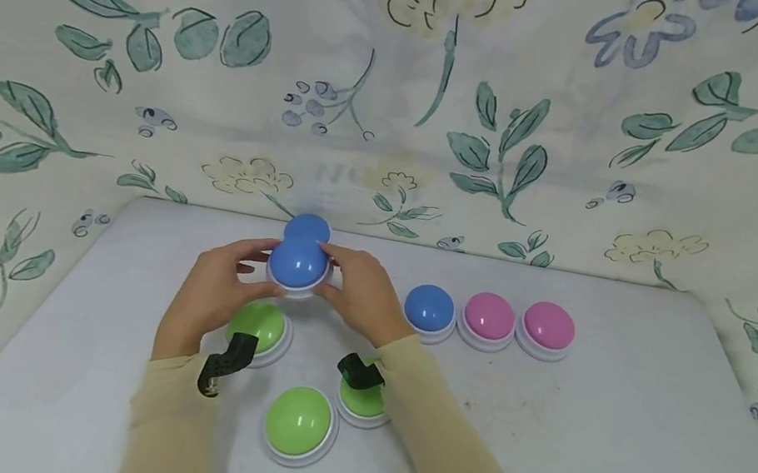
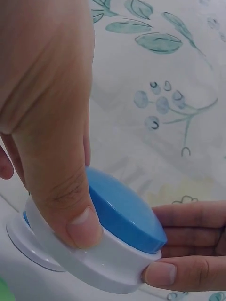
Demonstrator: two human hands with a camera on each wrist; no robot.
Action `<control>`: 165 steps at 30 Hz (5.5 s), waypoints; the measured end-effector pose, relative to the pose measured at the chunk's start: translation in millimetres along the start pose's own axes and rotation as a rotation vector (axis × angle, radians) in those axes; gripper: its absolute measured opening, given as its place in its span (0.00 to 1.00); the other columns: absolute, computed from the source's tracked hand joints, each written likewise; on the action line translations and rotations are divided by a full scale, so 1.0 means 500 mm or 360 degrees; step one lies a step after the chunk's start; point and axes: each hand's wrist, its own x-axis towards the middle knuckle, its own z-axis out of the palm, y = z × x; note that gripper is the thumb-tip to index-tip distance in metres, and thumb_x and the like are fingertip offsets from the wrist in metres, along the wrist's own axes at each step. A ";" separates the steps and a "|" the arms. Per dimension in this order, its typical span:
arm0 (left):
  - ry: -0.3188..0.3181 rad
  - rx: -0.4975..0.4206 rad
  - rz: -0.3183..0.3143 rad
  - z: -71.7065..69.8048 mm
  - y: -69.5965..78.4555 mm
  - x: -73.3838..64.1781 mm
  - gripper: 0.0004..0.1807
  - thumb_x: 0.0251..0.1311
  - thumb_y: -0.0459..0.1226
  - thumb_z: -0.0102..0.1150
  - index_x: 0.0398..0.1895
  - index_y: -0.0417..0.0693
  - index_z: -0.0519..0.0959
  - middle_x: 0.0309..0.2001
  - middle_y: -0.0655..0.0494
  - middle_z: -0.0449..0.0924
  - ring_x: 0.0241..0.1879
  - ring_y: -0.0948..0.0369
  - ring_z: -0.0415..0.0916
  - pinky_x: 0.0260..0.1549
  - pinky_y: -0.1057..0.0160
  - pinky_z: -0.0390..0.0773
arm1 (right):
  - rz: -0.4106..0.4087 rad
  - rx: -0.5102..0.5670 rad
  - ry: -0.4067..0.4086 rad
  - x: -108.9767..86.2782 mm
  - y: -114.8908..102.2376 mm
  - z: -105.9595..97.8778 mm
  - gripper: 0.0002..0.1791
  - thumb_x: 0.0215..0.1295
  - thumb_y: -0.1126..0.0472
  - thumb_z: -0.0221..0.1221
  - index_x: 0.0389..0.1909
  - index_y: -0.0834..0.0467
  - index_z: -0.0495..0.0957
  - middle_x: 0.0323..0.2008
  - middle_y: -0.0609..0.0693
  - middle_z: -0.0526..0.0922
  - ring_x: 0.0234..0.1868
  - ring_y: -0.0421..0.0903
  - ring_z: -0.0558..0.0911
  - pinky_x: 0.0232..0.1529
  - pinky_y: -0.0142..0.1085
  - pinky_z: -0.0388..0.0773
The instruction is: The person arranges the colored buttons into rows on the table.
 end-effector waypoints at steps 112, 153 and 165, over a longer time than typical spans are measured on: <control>-0.0228 0.0102 0.0079 0.165 0.055 0.047 0.34 0.49 0.35 0.77 0.62 0.38 0.77 0.54 0.42 0.83 0.50 0.48 0.82 0.52 0.48 0.80 | 0.0112 -0.0150 -0.0234 -0.052 0.131 -0.045 0.36 0.57 0.63 0.73 0.66 0.64 0.73 0.60 0.57 0.80 0.59 0.52 0.80 0.65 0.46 0.74; -0.0253 0.0083 0.0049 0.171 0.049 0.046 0.35 0.50 0.39 0.77 0.63 0.39 0.76 0.55 0.44 0.83 0.51 0.49 0.81 0.52 0.48 0.80 | 0.0073 -0.0130 -0.0203 -0.055 0.137 -0.044 0.37 0.56 0.64 0.73 0.68 0.62 0.72 0.61 0.58 0.78 0.60 0.53 0.78 0.63 0.45 0.76; -0.0233 0.0043 0.0121 0.149 0.052 0.043 0.37 0.53 0.40 0.75 0.66 0.40 0.74 0.63 0.46 0.77 0.58 0.47 0.78 0.55 0.48 0.80 | 0.0102 0.0016 -0.0146 -0.066 0.126 -0.067 0.37 0.58 0.66 0.71 0.69 0.59 0.70 0.64 0.57 0.76 0.61 0.53 0.78 0.61 0.44 0.78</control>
